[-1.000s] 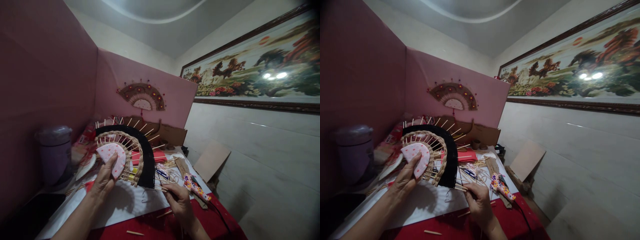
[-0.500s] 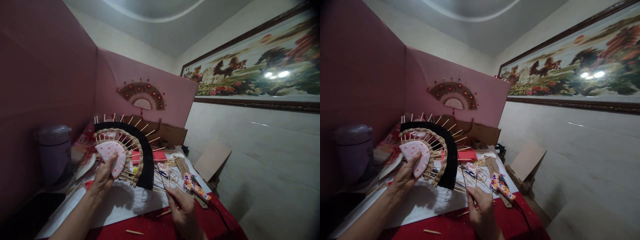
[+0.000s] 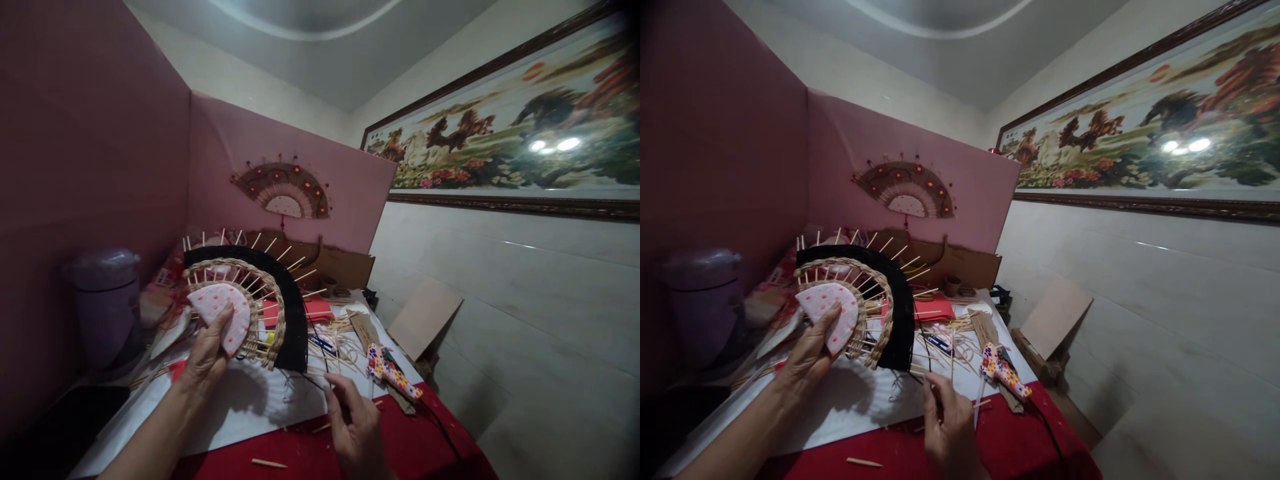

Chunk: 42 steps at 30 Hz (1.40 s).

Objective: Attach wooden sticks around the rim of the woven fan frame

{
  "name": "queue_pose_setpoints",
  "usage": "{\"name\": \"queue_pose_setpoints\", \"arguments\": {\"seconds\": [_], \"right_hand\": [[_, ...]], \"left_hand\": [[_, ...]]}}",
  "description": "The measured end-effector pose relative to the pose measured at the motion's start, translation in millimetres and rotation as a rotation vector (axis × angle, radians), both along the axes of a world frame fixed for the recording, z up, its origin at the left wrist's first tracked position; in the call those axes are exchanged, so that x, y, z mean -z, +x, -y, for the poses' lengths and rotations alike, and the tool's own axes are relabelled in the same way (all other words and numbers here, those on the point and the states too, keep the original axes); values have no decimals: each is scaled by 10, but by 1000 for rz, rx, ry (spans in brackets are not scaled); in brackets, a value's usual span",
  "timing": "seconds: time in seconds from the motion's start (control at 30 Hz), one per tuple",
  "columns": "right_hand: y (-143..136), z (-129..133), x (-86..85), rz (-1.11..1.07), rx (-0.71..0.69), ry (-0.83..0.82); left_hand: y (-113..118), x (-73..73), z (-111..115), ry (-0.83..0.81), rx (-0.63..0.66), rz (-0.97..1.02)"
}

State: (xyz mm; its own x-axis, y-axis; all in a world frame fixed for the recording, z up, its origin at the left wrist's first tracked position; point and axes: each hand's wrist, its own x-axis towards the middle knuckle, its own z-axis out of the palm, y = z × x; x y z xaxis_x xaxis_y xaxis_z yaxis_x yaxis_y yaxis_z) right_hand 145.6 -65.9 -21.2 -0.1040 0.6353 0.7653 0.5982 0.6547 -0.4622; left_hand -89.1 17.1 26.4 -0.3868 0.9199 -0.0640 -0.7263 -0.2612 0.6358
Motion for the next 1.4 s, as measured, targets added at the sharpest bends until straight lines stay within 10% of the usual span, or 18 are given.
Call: {"name": "queue_pose_setpoints", "arguments": {"seconds": [0.5, 1.4], "right_hand": [[-37, 19, 12, 83, 110, 110], [-162, 68, -1, 105, -127, 105]], "left_hand": [[-3, 18, -7, 36, -24, -46], [25, 14, 9, -12, -13, -69]]}}
